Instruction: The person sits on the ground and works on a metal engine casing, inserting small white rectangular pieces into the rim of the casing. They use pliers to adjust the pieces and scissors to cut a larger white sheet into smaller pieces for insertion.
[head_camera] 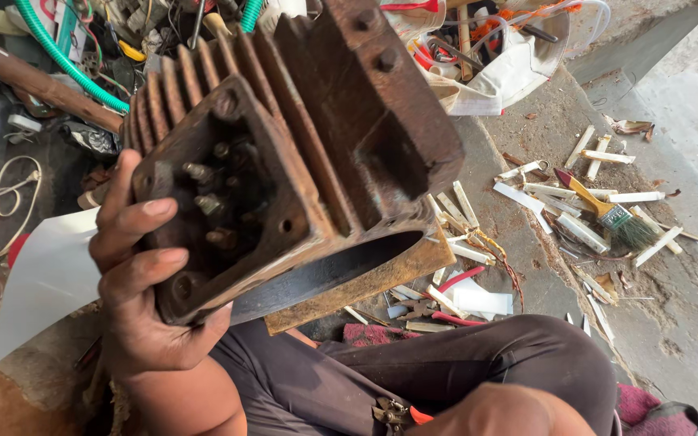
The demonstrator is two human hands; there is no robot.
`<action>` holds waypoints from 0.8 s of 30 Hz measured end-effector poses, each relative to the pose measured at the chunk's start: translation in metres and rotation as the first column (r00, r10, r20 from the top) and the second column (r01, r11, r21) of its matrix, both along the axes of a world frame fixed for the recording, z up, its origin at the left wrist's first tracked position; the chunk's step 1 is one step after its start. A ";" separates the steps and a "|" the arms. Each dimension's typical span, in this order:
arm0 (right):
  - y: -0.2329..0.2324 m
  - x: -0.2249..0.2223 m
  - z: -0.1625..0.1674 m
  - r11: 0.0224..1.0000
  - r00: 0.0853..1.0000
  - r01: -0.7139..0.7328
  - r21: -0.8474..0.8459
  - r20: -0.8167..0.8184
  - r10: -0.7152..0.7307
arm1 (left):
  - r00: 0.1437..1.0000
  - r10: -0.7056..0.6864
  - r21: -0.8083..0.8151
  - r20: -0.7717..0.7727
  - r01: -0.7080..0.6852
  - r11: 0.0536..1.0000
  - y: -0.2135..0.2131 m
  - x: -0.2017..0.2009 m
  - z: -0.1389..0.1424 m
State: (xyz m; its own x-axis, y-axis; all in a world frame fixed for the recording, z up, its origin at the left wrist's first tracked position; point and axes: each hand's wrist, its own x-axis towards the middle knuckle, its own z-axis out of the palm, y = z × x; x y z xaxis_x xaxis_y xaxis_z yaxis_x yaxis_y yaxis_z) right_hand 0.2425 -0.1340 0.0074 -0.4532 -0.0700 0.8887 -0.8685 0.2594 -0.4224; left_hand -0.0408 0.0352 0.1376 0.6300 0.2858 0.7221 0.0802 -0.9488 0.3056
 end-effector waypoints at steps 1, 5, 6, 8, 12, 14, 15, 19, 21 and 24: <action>0.000 0.000 0.001 1.000 1.000 -0.012 0.007 0.011 0.012 | 1.000 0.003 0.001 -0.005 -0.003 1.000 0.000 0.000 0.000; 0.006 -0.004 0.010 0.999 0.996 0.051 -0.007 0.071 -0.050 | 1.000 -0.011 -0.018 0.007 0.011 1.000 -0.003 0.004 0.001; 0.011 -0.011 0.011 0.967 0.963 0.247 -0.056 0.129 -0.238 | 1.000 -0.007 -0.026 0.014 0.008 1.000 -0.004 0.006 0.002; 0.017 -0.029 0.015 0.630 0.594 0.774 -0.070 0.427 -0.682 | 0.999 0.015 -0.037 0.032 -0.014 0.999 -0.007 0.010 0.003; 0.053 -0.064 0.005 -0.487 -0.592 0.806 0.338 0.501 -0.631 | 0.997 0.042 -0.051 0.068 -0.038 0.998 -0.009 0.020 -0.001; 0.062 -0.064 -0.007 -0.562 -0.662 0.749 0.352 0.373 -0.650 | 0.997 0.055 -0.021 0.062 -0.054 0.998 -0.009 0.023 -0.002; 0.065 -0.065 -0.014 -0.591 -0.689 0.723 0.357 0.310 -0.655 | 0.996 0.070 -0.008 0.057 -0.070 0.998 -0.011 0.024 -0.003; 0.079 -0.062 -0.032 -0.644 -0.777 0.624 0.442 0.265 -0.571 | 0.992 0.111 0.044 0.060 -0.114 0.993 -0.015 0.029 -0.001; 0.079 -0.060 -0.034 -0.634 -0.761 0.634 0.443 0.212 -0.613 | 0.990 0.127 0.039 0.054 -0.129 0.991 -0.021 0.030 0.002; 0.081 -0.060 -0.030 -0.676 -0.786 0.601 0.426 0.162 -0.597 | 0.990 0.137 0.030 0.024 -0.138 0.990 -0.028 0.031 0.006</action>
